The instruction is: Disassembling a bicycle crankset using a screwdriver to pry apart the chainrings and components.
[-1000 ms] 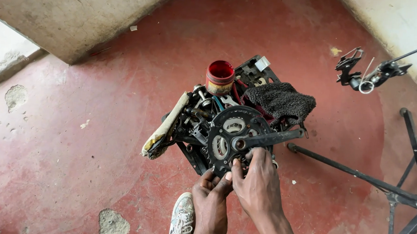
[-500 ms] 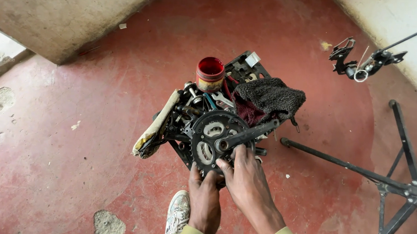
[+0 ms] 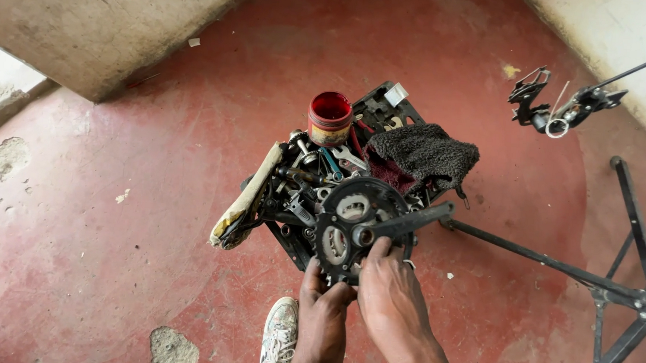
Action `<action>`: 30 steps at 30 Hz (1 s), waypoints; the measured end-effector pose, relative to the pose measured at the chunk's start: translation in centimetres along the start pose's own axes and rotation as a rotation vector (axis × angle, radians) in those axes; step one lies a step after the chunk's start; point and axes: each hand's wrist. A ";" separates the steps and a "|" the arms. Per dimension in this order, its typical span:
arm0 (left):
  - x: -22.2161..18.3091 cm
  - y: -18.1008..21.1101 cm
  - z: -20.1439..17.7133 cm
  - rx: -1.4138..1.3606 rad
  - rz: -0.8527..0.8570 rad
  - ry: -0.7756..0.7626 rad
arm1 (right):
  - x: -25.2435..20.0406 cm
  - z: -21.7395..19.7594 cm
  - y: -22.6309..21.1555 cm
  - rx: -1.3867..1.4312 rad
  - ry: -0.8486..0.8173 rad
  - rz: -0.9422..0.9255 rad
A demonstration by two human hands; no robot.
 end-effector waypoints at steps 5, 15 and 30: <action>1.5 0.1 -0.9 0.032 0.049 0.122 | 0.3 -1.4 2.1 0.817 -0.150 0.239; 4.2 2.8 -7.0 -0.158 0.192 0.259 | 0.9 0.1 5.7 1.994 -0.152 0.675; 1.2 0.9 -17.3 -0.243 0.181 0.601 | -1.0 12.1 6.7 1.984 -0.444 0.834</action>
Point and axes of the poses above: each hand's wrist, its own x-axis towards the middle knuckle, its own z-axis out of the palm, y = z × x, and after that the axes turned 8 degrees about y, right-handed
